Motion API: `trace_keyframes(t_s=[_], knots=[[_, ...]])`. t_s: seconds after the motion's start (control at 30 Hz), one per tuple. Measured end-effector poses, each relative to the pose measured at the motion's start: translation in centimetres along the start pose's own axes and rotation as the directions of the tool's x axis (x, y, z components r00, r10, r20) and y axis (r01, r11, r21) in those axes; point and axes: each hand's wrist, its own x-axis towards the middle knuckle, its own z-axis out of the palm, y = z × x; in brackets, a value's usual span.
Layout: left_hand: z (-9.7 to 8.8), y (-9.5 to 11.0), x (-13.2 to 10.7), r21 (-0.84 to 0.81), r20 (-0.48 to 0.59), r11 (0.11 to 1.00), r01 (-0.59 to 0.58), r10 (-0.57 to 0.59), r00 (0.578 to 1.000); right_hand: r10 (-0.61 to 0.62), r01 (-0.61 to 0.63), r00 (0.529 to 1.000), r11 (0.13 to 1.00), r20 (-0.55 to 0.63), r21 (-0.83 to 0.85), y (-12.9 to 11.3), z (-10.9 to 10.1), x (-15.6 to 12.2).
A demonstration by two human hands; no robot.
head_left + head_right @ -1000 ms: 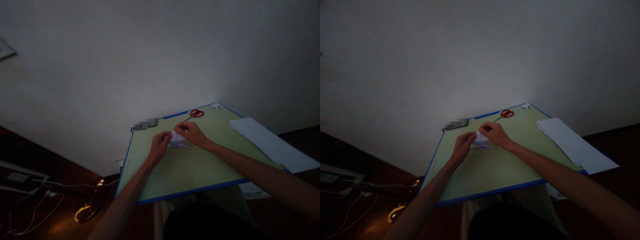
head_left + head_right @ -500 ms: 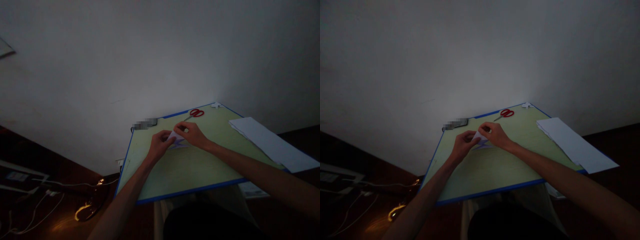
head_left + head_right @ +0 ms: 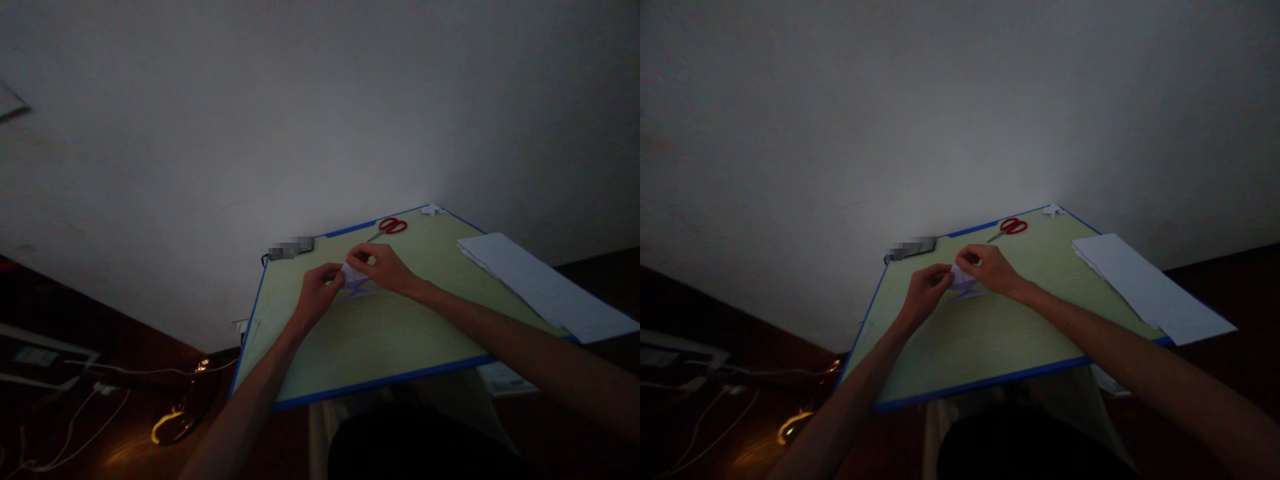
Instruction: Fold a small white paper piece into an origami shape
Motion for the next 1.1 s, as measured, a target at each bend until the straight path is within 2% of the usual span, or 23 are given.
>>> trace_keyframes(t_s=[0.47, 0.7, 0.93, 1.1], knots=[[0.04, 0.23, -0.09, -0.106, 0.034, 0.993, 0.056, -0.053, 0.998, -0.003, 0.003, 1.000, 1.000, -0.005, -0.026, -0.36, -0.02, -0.11], [0.03, -0.12, -0.01, -0.139, 0.052, 0.988, 0.069, -0.062, 0.997, -0.043, 0.043, 0.999, 0.999, -0.029, -0.020, -0.09, 0.12, -0.02], [0.09, 0.40, -0.15, -0.129, 0.067, 0.989, 0.068, -0.060, 0.996, -0.049, 0.048, 0.998, 0.999, -0.028, -0.008, -0.30, 0.10, -0.12], [0.12, 0.05, -0.06, -0.102, 0.074, 0.993, 0.057, -0.050, 0.996, -0.061, 0.060, 0.998, 0.998, -0.016, -0.020, -0.14, 0.17, -0.17]])
